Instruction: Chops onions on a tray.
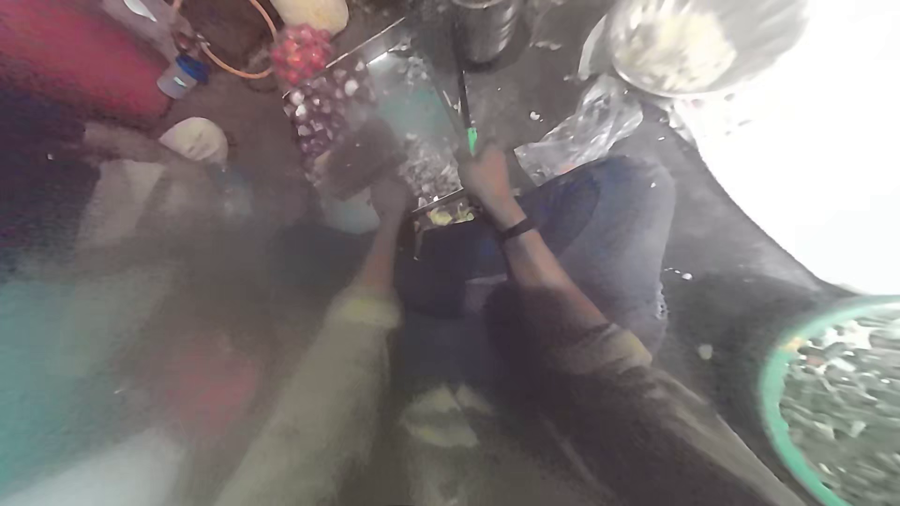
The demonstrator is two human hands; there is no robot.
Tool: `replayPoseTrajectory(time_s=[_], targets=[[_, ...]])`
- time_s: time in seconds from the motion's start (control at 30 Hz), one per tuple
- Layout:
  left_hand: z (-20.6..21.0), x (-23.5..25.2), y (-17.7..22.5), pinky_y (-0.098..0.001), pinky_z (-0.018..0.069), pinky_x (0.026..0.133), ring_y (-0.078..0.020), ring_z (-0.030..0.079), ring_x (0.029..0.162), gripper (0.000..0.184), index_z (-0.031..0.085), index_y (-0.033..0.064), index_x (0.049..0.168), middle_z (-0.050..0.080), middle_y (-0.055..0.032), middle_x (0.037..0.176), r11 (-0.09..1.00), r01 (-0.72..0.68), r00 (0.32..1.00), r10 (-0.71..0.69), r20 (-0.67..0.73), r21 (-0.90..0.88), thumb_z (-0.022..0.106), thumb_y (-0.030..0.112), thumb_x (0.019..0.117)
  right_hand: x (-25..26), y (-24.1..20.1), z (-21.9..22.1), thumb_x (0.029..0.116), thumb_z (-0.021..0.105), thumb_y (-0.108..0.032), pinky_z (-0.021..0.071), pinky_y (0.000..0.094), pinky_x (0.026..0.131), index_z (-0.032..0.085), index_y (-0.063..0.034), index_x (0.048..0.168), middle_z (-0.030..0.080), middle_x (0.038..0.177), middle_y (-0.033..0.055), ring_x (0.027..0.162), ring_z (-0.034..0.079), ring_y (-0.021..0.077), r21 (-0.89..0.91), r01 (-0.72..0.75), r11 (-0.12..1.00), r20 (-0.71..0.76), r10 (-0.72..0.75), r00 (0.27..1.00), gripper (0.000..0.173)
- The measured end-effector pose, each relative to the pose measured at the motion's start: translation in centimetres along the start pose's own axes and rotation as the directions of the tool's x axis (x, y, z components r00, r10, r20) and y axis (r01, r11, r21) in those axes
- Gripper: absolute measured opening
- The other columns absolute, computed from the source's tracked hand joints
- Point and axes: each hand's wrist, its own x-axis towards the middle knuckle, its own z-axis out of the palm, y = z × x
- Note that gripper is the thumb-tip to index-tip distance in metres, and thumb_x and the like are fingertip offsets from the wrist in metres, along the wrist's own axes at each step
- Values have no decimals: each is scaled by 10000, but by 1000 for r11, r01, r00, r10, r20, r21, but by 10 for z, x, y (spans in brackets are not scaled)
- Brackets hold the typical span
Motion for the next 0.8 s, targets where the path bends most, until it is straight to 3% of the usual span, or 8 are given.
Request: replayPoseTrajectory(time_s=[0.07, 0.13, 0.2, 0.27, 0.4, 0.53, 0.67, 0.8], targets=[[-6, 1, -4, -621, 508, 1006, -402, 619, 1249, 392, 664, 72, 1307, 637, -220, 1350, 989, 143, 989, -141, -36, 50, 605, 323, 1013, 2, 0, -1, 1058, 552, -348, 531, 594, 845, 582, -22, 1321, 682, 1043, 213, 965, 682, 371, -27, -24, 999, 15, 25, 1000, 420], [-4, 4, -10, -644, 465, 1058, -436, 504, 1375, 547, 590, 77, 1418, 483, -244, 1521, 974, 202, 979, -205, 19, 103, 616, 426, 997, 4, 0, -1, 1057, 554, -347, 525, 601, 868, 592, -19, 1318, 682, 1071, 224, 993, 677, 382, -27, -20, 999, 16, 20, 1000, 420], [6, 5, -10, -723, 403, 1058, -490, 383, 1449, 682, 506, 115, 1502, 356, -265, 1607, 969, 201, 975, -212, 66, 145, 613, 524, 967, 6, 1, 0, 1061, 553, -368, 530, 593, 866, 583, -21, 1333, 681, 1074, 223, 974, 680, 374, -28, -22, 999, 19, 23, 1000, 442], [15, 5, -5, -759, 366, 1061, -505, 322, 1479, 683, 475, 115, 1516, 353, -273, 1605, 983, 102, 982, -124, 141, 154, 581, 523, 979, 7, 4, 1, 1058, 558, -361, 544, 564, 844, 586, -24, 1319, 685, 1040, 197, 926, 686, 340, 13, 2, 1000, 4, -2, 1000, 427], [26, 12, 8, -665, 380, 1128, -483, 448, 1388, 534, 510, -11, 1440, 493, -302, 1473, 987, -128, 944, 150, 294, -94, 639, 286, 1015, 11, 10, 5, 1045, 586, -321, 551, 547, 818, 623, -1, 1246, 677, 1000, 185, 878, 677, 316, 95, 35, 995, -34, -32, 999, 380], [14, 11, 12, -584, 498, 1017, -379, 621, 1189, 430, 550, 2, 1396, 633, -246, 1292, 975, -43, 956, 105, 276, -219, 557, 263, 1054, 9, 9, 3, 1052, 572, -340, 547, 522, 766, 632, -9, 1189, 660, 940, 160, 819, 661, 289, 74, 22, 997, -54, -18, 998, 363], [-29, -3, 10, -658, 448, 1055, -443, 546, 1325, 487, 625, 51, 1359, 594, -248, 1397, 994, 82, 995, -86, 54, 74, 574, 416, 1041, 9, 10, 3, 1063, 551, -359, 549, 537, 790, 601, -3, 1274, 667, 985, 180, 849, 672, 311, 46, 17, 999, -35, -15, 999, 417], [-29, -7, -3, -684, 431, 1053, -483, 409, 1435, 667, 541, 48, 1458, 385, -240, 1603, 928, 171, 978, -201, 59, 330, 639, 477, 957, 10, 7, 5, 1064, 537, -377, 542, 549, 770, 605, -24, 1251, 666, 957, 165, 833, 671, 314, 12, -19, 1000, -2, 19, 1000, 406]])
